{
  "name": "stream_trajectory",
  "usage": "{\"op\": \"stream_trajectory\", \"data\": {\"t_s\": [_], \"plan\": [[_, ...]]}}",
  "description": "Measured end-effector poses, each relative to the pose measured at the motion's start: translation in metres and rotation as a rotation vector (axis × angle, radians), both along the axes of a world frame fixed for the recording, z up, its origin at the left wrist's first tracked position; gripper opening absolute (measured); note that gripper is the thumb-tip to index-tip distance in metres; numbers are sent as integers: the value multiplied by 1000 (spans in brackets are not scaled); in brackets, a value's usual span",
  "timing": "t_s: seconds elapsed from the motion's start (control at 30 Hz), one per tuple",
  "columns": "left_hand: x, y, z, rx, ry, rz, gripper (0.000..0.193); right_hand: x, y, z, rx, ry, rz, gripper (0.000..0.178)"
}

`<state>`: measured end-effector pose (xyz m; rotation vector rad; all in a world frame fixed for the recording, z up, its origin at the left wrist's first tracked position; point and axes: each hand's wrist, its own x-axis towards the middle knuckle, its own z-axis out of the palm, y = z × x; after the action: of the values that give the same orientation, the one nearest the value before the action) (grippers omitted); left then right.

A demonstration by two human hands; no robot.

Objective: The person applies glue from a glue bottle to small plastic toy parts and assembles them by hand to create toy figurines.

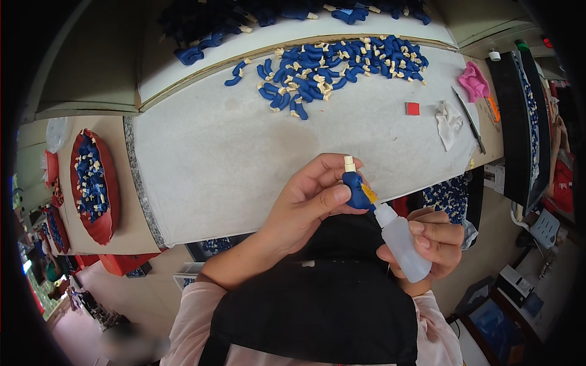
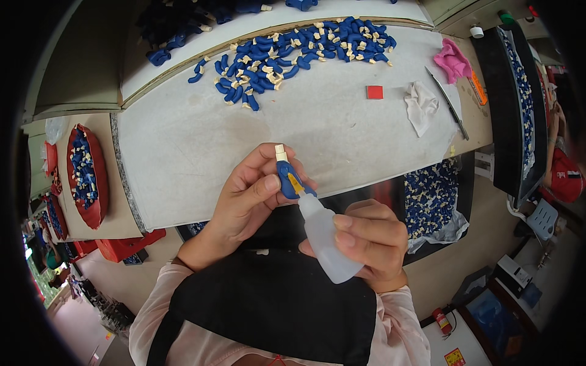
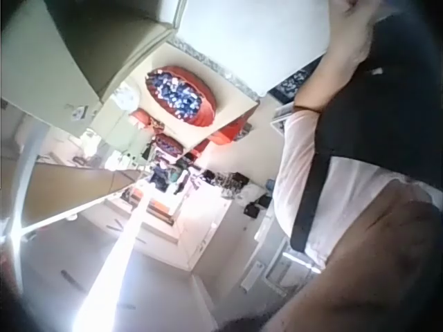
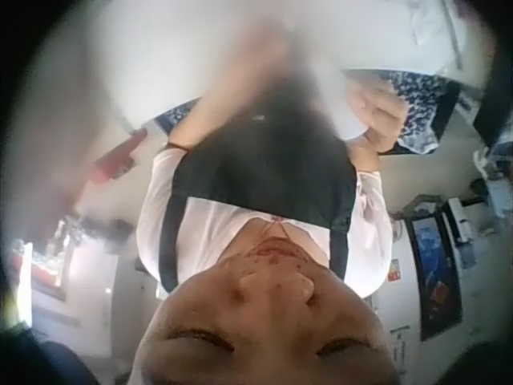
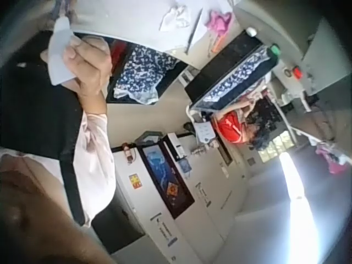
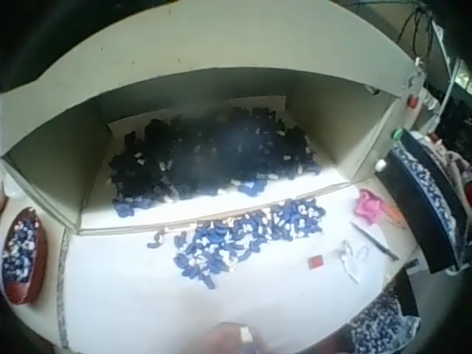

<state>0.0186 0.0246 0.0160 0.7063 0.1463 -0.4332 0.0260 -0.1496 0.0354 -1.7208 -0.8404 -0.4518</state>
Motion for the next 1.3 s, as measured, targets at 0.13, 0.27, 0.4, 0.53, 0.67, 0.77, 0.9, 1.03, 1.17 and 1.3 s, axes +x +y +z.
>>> {"op": "stream_trajectory", "data": {"t_s": [0.13, 0.27, 0.4, 0.53, 0.67, 0.77, 0.9, 1.03, 1.17, 1.3], "plan": [[0, -1, 0, 0, 0, 4, 35, 1, 1, 1, -7, -17, -12, 48], [-1, -2, -1, 18, 3, 18, 35, 0, 0, 0, -28, -20, -10, 48], [-2, -1, -3, 52, -12, 27, 35, -1, 0, 0, -37, -19, -24, 49], [-1, -2, -4, 79, -23, 55, 34, 0, -1, -1, -61, -30, -10, 50], [-2, -1, -8, 126, -78, 103, 32, 0, -1, 0, -75, -23, 8, 51], [0, 0, -7, 149, -107, 121, 32, 0, 1, 1, -65, -9, 4, 50], [2, 0, -10, 174, -129, 134, 32, 1, 2, 0, -61, 12, 10, 50], [2, 0, -9, 191, -143, 108, 35, 0, 2, -1, -39, 28, 6, 49], [1, 0, -9, 205, -150, 71, 38, -2, 3, 0, -25, 46, 13, 48], [1, -2, -9, 172, -143, 48, 39, -2, 1, -1, -35, 57, 16, 49]]}}
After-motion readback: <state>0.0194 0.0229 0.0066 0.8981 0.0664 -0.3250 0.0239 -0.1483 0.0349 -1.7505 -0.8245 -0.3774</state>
